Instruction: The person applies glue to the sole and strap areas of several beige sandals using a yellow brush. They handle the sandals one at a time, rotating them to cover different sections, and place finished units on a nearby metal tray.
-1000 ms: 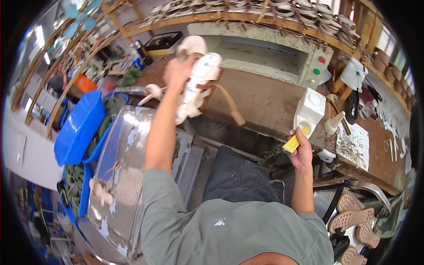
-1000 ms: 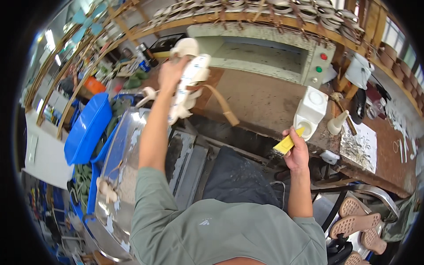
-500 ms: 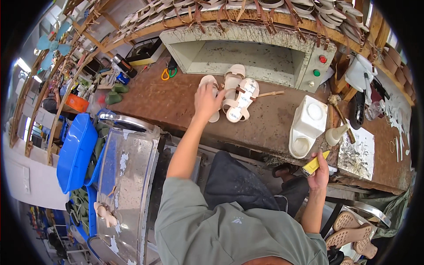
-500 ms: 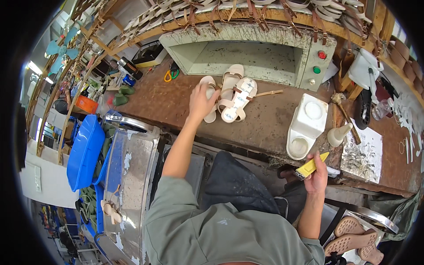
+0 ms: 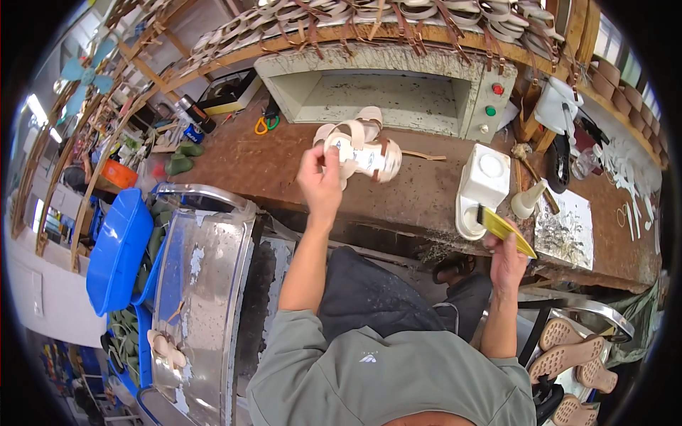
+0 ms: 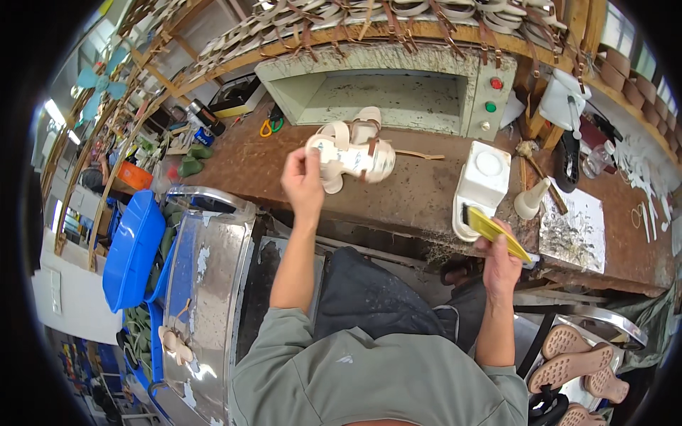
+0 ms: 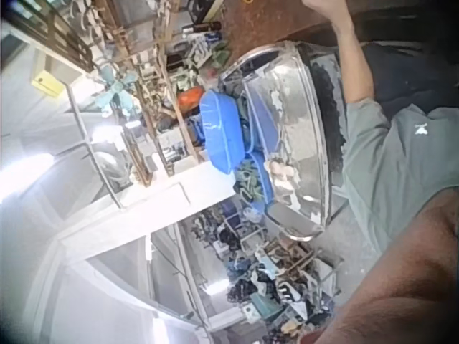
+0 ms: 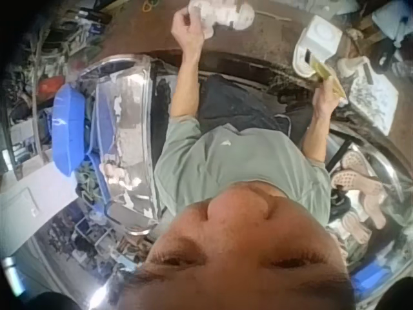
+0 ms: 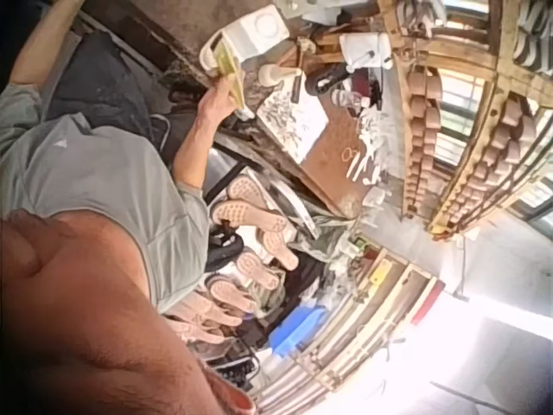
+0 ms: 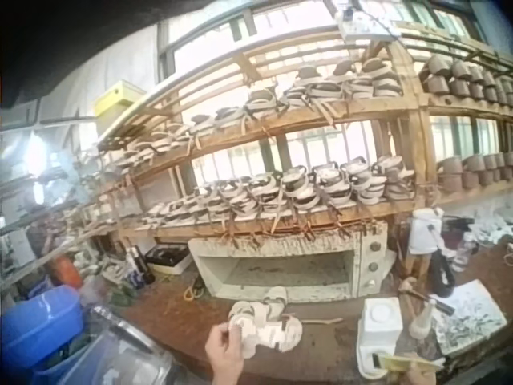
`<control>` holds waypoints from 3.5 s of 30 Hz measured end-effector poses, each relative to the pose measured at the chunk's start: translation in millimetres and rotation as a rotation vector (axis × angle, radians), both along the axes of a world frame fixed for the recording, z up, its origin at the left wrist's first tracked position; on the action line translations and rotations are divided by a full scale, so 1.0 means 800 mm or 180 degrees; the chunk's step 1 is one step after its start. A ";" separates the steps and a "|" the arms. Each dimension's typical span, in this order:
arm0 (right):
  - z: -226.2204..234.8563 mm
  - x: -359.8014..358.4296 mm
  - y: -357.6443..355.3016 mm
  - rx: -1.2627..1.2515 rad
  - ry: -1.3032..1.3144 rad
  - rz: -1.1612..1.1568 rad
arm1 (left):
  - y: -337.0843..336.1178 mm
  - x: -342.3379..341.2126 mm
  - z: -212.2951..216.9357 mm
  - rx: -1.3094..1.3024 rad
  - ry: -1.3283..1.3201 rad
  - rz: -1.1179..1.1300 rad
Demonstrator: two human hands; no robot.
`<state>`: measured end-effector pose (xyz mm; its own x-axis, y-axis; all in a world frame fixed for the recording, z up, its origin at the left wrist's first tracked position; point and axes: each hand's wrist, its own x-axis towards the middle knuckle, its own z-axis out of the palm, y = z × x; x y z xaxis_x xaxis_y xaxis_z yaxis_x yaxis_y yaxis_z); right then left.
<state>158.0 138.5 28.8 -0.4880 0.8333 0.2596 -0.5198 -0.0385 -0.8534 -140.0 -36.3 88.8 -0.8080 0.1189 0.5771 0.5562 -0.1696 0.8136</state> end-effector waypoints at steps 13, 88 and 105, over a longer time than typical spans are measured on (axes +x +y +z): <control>0.092 -0.090 -0.146 0.1710 -0.0782 0.0738 | -0.090 0.180 -0.009 -0.1111 -0.2043 -0.2508; 0.074 -0.015 -0.048 0.1851 -0.0521 0.0165 | -0.003 0.238 0.006 0.0978 -0.4607 -0.3158; 0.097 0.042 -0.080 0.1935 -0.0366 0.0442 | -0.038 0.278 0.025 0.1292 -0.4160 -0.3444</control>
